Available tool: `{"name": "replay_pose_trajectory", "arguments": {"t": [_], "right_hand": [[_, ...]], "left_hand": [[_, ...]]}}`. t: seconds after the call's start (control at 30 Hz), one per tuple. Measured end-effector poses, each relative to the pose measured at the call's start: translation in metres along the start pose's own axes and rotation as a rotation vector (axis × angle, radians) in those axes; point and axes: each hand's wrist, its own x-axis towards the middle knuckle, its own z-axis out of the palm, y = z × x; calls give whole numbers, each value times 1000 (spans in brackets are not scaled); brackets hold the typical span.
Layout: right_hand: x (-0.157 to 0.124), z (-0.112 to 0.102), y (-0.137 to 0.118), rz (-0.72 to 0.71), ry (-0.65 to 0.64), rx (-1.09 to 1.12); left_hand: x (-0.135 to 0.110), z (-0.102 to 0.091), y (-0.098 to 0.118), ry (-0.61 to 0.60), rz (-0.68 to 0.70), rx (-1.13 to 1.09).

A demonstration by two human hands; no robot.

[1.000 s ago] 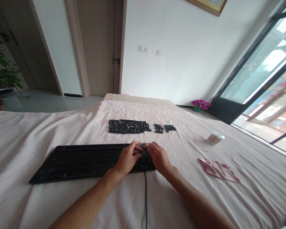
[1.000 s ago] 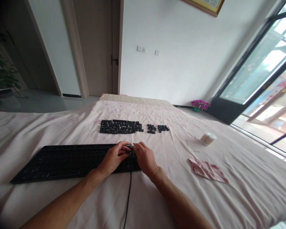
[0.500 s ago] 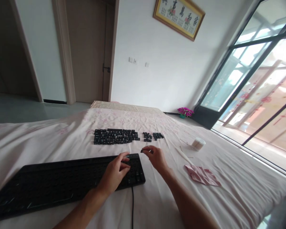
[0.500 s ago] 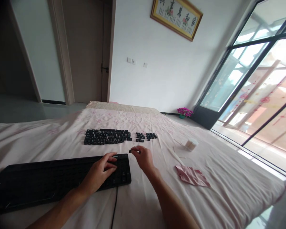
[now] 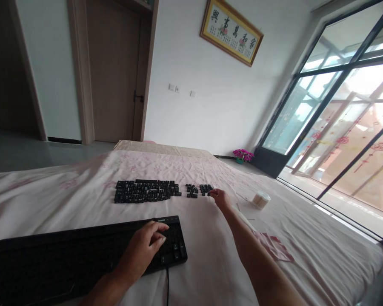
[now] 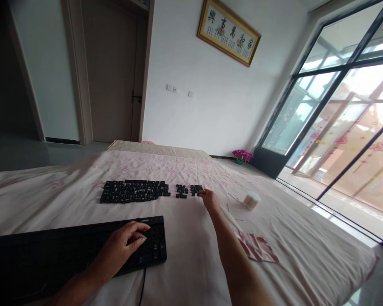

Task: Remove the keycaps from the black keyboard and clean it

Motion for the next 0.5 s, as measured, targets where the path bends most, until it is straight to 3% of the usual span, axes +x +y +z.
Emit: {"name": "replay_pose_trajectory", "arguments": {"t": [0.27,0.5], "right_hand": [[18,17,9,3,-6,-4],[16,17,7,-3,34,11]], "left_hand": [[1,0,2,-23,-18,9],[2,-2,3,-28,-5,0]]}}
